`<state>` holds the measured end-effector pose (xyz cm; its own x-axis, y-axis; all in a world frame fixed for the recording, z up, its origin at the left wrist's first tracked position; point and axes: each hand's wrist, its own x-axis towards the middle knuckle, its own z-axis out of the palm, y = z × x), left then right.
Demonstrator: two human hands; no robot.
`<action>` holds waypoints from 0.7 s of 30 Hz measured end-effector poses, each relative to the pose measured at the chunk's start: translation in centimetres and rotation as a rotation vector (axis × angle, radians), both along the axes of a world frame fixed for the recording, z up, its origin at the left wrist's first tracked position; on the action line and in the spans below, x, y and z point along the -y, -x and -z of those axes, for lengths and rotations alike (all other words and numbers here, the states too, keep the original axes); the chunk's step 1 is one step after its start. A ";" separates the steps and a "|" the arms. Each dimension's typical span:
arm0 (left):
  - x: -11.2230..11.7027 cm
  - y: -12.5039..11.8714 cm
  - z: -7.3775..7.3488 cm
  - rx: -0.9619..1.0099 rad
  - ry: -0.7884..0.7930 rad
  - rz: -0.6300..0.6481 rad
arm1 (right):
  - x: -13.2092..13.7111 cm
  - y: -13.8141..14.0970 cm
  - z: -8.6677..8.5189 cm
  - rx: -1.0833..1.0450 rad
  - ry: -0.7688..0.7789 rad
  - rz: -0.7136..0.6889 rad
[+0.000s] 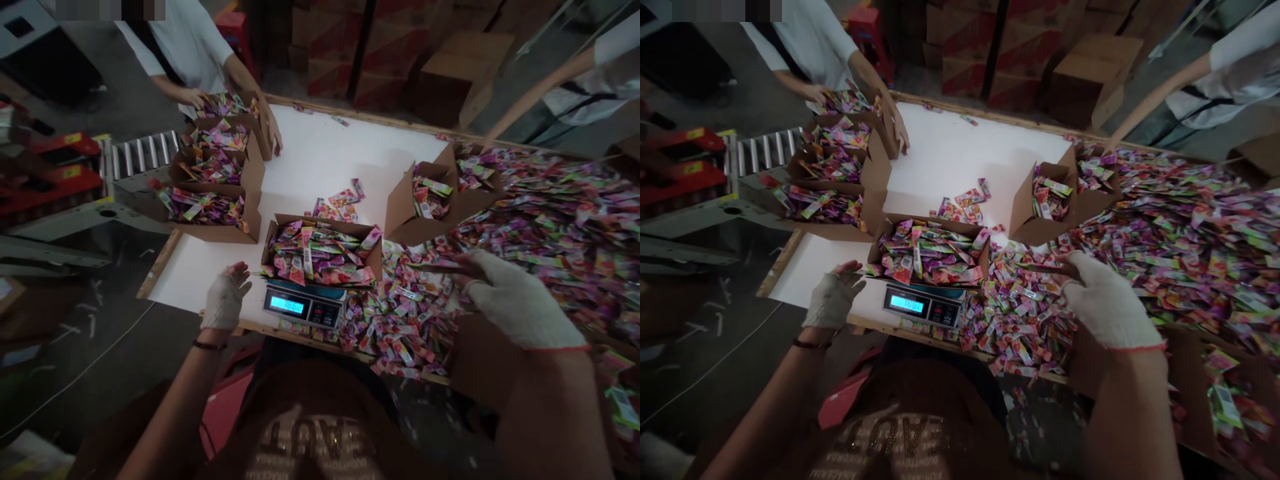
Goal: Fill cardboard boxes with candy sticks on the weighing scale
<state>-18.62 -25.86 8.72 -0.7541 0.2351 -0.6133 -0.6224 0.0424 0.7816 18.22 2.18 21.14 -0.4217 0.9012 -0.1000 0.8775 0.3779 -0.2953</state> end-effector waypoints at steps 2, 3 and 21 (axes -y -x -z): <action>-0.1 0.0 -0.2 -0.004 0.010 -0.008 | -0.3 -0.7 0.6 0.062 -0.015 0.008; -0.2 0.1 -0.3 -0.008 0.013 -0.013 | -0.3 -0.5 0.9 0.033 -0.022 -0.004; -8.1 0.5 -4.1 -0.448 -0.050 0.264 | 1.0 16.5 0.4 0.390 0.022 -0.492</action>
<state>-19.10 -17.78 12.79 -0.8511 0.4734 -0.2268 -0.1991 0.1086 0.9739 1.74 1.16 20.71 -0.7153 0.6068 -0.3467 0.6470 0.7625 -0.0004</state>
